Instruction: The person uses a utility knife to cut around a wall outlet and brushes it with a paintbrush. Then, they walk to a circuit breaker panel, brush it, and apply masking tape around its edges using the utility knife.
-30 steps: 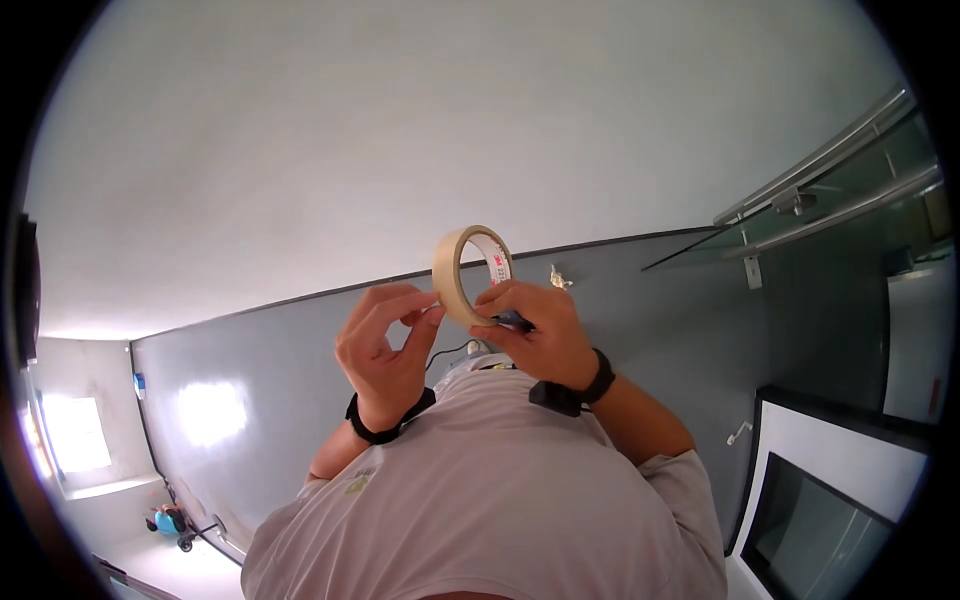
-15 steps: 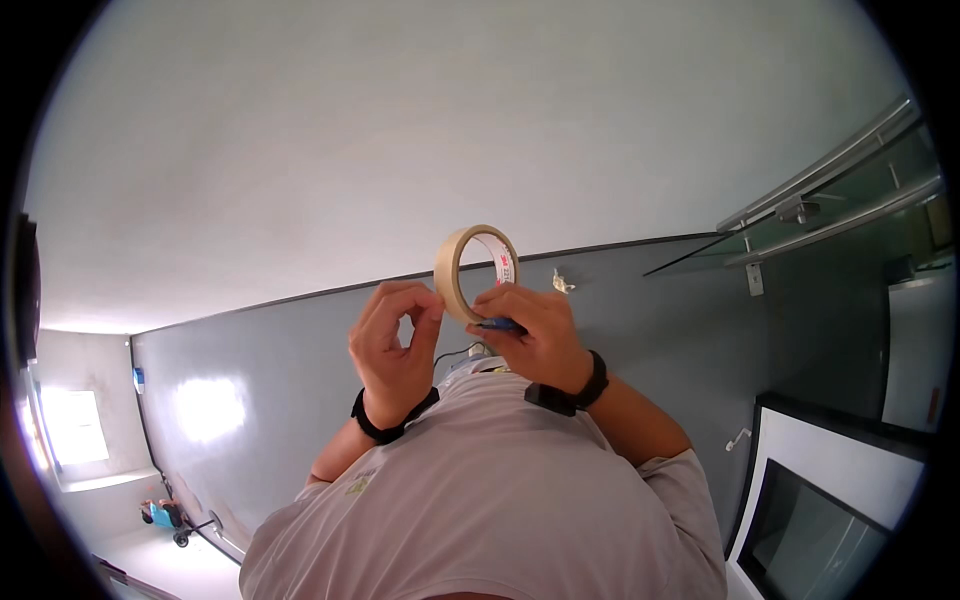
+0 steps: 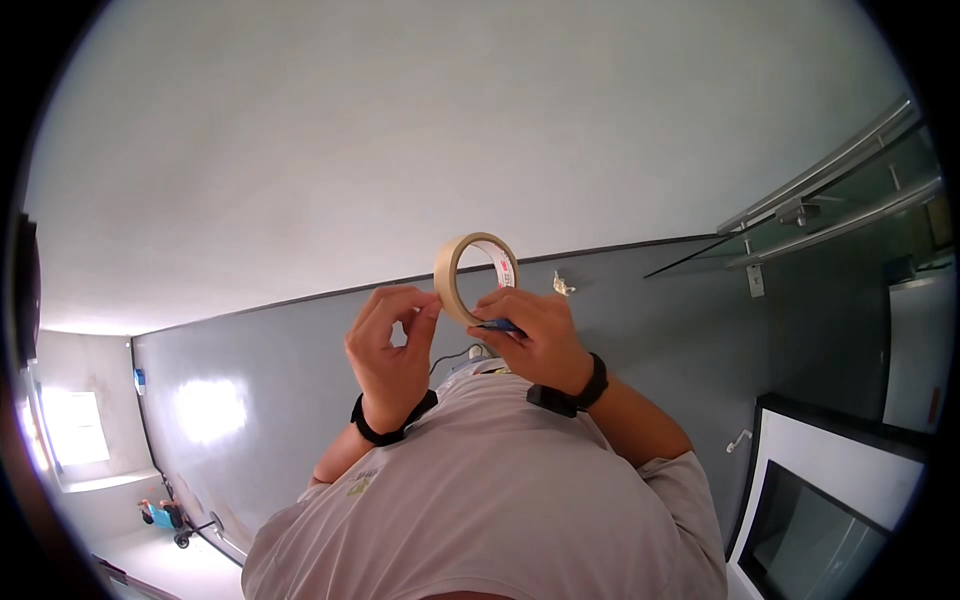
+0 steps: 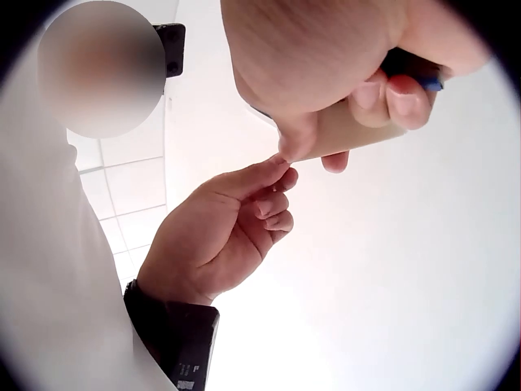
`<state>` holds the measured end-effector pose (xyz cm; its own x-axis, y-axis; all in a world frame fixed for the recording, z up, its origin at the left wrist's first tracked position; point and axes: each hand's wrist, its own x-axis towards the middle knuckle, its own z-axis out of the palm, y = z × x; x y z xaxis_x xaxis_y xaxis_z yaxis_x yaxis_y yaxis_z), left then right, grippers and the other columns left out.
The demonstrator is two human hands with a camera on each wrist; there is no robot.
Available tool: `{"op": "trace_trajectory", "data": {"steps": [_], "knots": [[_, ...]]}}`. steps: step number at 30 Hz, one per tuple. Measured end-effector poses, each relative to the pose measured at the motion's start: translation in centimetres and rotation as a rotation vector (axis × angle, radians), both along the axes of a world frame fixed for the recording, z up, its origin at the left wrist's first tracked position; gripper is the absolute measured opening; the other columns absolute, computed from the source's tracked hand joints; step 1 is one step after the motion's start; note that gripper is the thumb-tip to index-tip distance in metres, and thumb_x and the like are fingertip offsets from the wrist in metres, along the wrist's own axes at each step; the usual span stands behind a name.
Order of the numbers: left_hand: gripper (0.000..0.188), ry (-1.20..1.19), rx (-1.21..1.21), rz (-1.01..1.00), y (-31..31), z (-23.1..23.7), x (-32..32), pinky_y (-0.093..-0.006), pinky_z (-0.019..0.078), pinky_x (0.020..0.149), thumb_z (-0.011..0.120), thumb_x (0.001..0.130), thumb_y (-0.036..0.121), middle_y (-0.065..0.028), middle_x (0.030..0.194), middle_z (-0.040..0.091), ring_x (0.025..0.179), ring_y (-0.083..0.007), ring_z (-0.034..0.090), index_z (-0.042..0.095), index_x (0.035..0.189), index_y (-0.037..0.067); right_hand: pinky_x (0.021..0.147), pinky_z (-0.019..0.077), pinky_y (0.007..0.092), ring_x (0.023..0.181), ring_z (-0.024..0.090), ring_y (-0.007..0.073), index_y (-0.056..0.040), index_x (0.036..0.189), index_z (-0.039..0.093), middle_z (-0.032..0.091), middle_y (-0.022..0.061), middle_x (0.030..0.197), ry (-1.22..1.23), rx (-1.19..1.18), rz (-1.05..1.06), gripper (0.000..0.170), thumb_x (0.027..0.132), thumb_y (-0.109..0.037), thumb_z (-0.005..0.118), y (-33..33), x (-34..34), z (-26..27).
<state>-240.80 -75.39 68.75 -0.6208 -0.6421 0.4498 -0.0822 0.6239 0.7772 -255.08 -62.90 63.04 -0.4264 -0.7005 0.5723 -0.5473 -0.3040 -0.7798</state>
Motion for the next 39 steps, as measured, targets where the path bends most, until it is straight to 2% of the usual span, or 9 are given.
{"op": "trace_trajectory", "data": {"steps": [3, 8, 14, 17, 23, 27, 30, 33, 39], "knots": [[0.006, -0.071, 0.059, -0.029, -0.1, 0.4, -0.2, -0.0258, 0.0463, 0.058, 0.072, 0.091, -0.004, -0.0087, 0.092, 0.069, 0.063, -0.0122, 0.057, 0.068, 0.095, -0.001, 0.054, 0.0497, 0.0289, 0.062, 0.065, 0.0217, -0.0001, 0.096, 0.067, 0.073, 0.0114, 0.091, 0.009, 0.030, 0.005, 0.024, 0.082, -0.008, 0.085, 0.1, 0.0, 0.2], [0.009, -0.146, -0.057, -0.116, -0.7, -0.2, -0.8, -0.0296, 0.0437, 0.058, 0.058, 0.096, -0.010, -0.0104, 0.089, 0.056, 0.065, -0.0174, 0.053, 0.055, 0.098, -0.002, 0.052, 0.0465, 0.0291, 0.058, 0.062, 0.0201, -0.0008, 0.095, 0.067, 0.070, 0.0108, 0.084, 0.037, 0.030, -0.025, 0.023, 0.084, -0.010, 0.085, -0.1, -0.2, 0.7], [0.005, -0.186, 0.116, -0.197, -0.7, -0.8, -0.9, -0.0294, 0.0396, 0.061, 0.052, 0.100, -0.005, -0.0097, 0.087, 0.051, 0.067, -0.0180, 0.045, 0.051, 0.098, -0.001, 0.048, 0.0382, 0.0311, 0.051, 0.048, 0.0198, -0.0022, 0.089, 0.063, 0.059, 0.0098, 0.070, -0.075, 0.233, -0.123, 0.030, 0.088, -0.024, 0.084, 0.4, -0.4, 0.5], [0.004, -0.190, 0.106, -0.190, -0.9, -1.2, -1.1, -0.0290, 0.0397, 0.061, 0.051, 0.101, -0.003, -0.0085, 0.088, 0.052, 0.068, -0.0158, 0.046, 0.052, 0.099, 0.000, 0.048, 0.0396, 0.0323, 0.051, 0.049, 0.0215, -0.0016, 0.089, 0.062, 0.059, 0.0104, 0.070, -0.078, 0.262, -0.131, 0.033, 0.088, -0.028, 0.083, 0.4, -0.6, 0.1], [0.006, -0.173, 0.265, -0.067, -1.3, -0.8, -1.0, -0.0265, 0.0408, 0.063, 0.059, 0.099, 0.001, -0.0043, 0.088, 0.057, 0.068, -0.0111, 0.047, 0.057, 0.105, 0.001, 0.049, 0.0410, 0.0343, 0.052, 0.052, 0.0247, -0.0009, 0.089, 0.062, 0.060, 0.0121, 0.071, -0.066, 0.256, -0.106, 0.034, 0.089, -0.029, 0.082, 0.8, -1.6, 0.2], [0.011, -0.149, 0.105, -0.044, -0.9, 0.6, -2.0, -0.0259, 0.0427, 0.063, 0.067, 0.096, 0.003, -0.0048, 0.085, 0.059, 0.066, -0.0106, 0.049, 0.062, 0.105, 0.000, 0.050, 0.0419, 0.0348, 0.053, 0.053, 0.0262, -0.0007, 0.089, 0.062, 0.060, 0.0127, 0.071, -0.053, 0.263, -0.087, 0.034, 0.090, -0.030, 0.081, 0.8, -2.1, 0.4], [0.011, -0.254, 0.036, -0.076, -0.8, 0.7, -2.3, -0.0263, 0.0449, 0.065, 0.072, 0.093, 0.004, -0.0055, 0.083, 0.061, 0.068, -0.0108, 0.052, 0.066, 0.102, 0.000, 0.050, 0.0424, 0.0348, 0.053, 0.054, 0.0271, -0.0003, 0.088, 0.062, 0.060, 0.0130, 0.071, -0.040, 0.272, -0.067, 0.035, 0.090, -0.030, 0.081, 0.7, -2.3, 0.4], [0.009, -0.260, 0.169, -0.095, -0.9, 0.1, -2.6, -0.0267, 0.0457, 0.066, 0.073, 0.092, 0.004, -0.0057, 0.081, 0.063, 0.069, -0.0120, 0.054, 0.066, 0.095, 0.000, 0.051, 0.0426, 0.0344, 0.054, 0.054, 0.0272, 0.0005, 0.090, 0.063, 0.062, 0.0133, 0.072, -0.021, 0.285, -0.042, 0.035, 0.090, -0.029, 0.081, 0.9, -2.6, 0.2], [0.007, -0.218, 0.182, -0.171, -2.2, 0.8, -2.2, -0.0265, 0.0460, 0.067, 0.067, 0.097, 0.004, -0.0046, 0.079, 0.064, 0.070, -0.0117, 0.055, 0.062, 0.095, -0.001, 0.050, 0.0396, 0.0316, 0.054, 0.048, 0.0187, 0.0001, 0.095, 0.065, 0.063, 0.0119, 0.073, -0.155, 0.218, 0.078, 0.031, 0.091, -0.027, 0.080, 1.2, -4.3, 1.8]]}}
